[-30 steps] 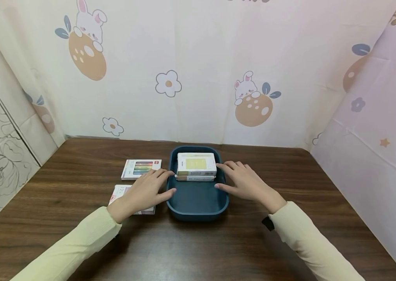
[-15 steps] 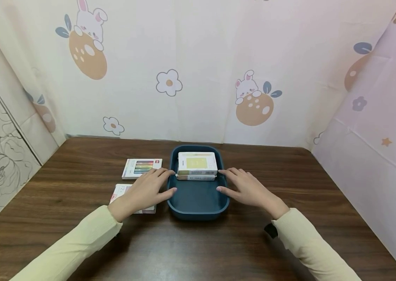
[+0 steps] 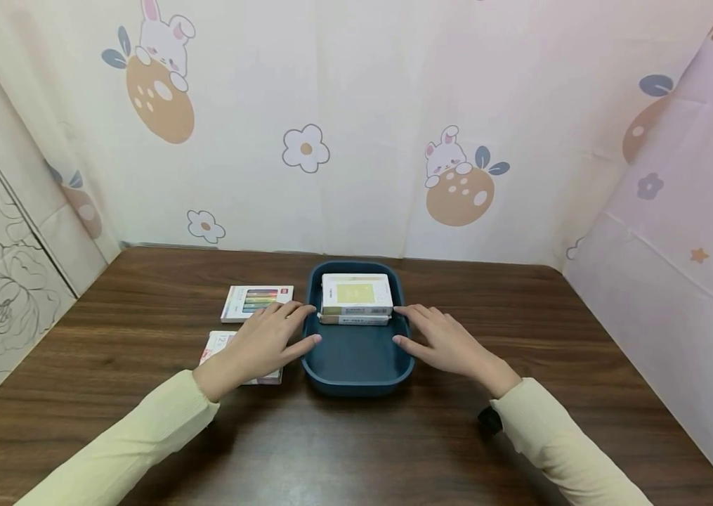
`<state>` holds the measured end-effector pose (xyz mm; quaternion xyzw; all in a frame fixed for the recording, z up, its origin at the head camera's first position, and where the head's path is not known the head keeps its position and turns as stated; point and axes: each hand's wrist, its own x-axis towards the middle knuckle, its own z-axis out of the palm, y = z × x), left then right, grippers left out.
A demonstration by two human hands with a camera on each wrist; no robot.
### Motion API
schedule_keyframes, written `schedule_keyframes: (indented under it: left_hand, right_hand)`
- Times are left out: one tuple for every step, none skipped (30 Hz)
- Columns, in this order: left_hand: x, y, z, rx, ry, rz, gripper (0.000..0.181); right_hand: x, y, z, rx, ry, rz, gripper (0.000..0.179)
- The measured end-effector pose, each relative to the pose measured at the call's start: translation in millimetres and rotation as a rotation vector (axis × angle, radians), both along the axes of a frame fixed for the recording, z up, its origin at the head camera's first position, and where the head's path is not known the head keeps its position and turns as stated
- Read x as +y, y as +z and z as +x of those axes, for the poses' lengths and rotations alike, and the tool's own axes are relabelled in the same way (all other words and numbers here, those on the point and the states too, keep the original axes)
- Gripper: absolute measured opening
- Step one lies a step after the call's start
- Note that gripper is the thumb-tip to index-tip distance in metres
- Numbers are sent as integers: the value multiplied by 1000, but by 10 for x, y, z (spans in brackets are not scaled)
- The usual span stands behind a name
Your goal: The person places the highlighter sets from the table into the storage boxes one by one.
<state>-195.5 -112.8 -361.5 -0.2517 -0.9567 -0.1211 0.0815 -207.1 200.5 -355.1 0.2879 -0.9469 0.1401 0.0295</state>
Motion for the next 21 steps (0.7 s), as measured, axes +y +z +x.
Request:
schedule_keyframes:
  left_hand:
    - [-7, 12, 2, -1, -2, 3, 57]
    - [-18, 27, 6, 0, -5, 4, 57]
    - [-33, 40, 8, 3, -6, 3, 58]
    - [-51, 55, 10, 8, -8, 2, 58]
    - [-72, 70, 13, 14, -10, 1, 59]
    - [-95, 82, 13, 23, -11, -6, 58]
    - [-119, 94, 15, 30, -12, -13, 59]
    - [-145, 103, 17, 37, -13, -20, 59]
    - [-171, 109, 16, 44, -15, -27, 59]
    - [-197, 113, 16, 52, -20, -35, 59]
    - [-223, 113, 14, 61, -25, -48, 59]
    - [-250, 112, 12, 67, -30, -59, 59]
    - [-280, 108, 9, 72, -37, -71, 58]
    - [-309, 104, 7, 75, -44, -82, 58]
    - [-337, 99, 4, 79, -52, -93, 57]
    - [-366, 93, 4, 80, -61, -104, 56]
    - [-393, 89, 4, 76, -66, -118, 55]
    - [-420, 84, 6, 70, -73, -131, 55]
    - [-446, 79, 9, 63, -81, -147, 55]
    - [-469, 75, 11, 56, -89, -162, 55]
    - [-490, 70, 14, 47, -96, -176, 56]
  right_hand:
    - [2, -4, 0, 1, -1, 1, 59]
    - [2, -6, 0, 1, -1, 0, 59]
    - [2, -8, 0, 1, -1, 1, 59]
    - [1, -9, 0, 2, -1, 0, 59]
    - [1, -11, -1, 4, 0, -1, 59]
    - [2, -13, -2, 6, 2, -2, 59]
    - [2, -14, -3, 9, 4, -3, 59]
    - [2, -14, -3, 8, 1, -3, 59]
    - [3, -15, -4, 8, 0, -3, 59]
    - [3, -15, -4, 7, -3, -3, 59]
    - [3, -16, -5, 6, -6, -1, 58]
    - [6, -17, -4, 8, -6, 0, 58]
    - [6, -16, -4, 5, -10, 0, 58]
    - [5, -15, -3, 2, -13, 0, 58]
    - [4, -13, -1, 2, -13, -1, 58]
    - [4, -12, 0, 2, -14, -1, 58]
    - [3, -10, 1, 2, -13, -2, 58]
    - [3, -10, 4, 5, -10, -2, 58]
    - [0, -7, 5, 1, -13, -2, 58]
    - [-1, -5, 6, 1, -12, -2, 58]
    - [-1, -4, 7, 0, -12, -2, 58]
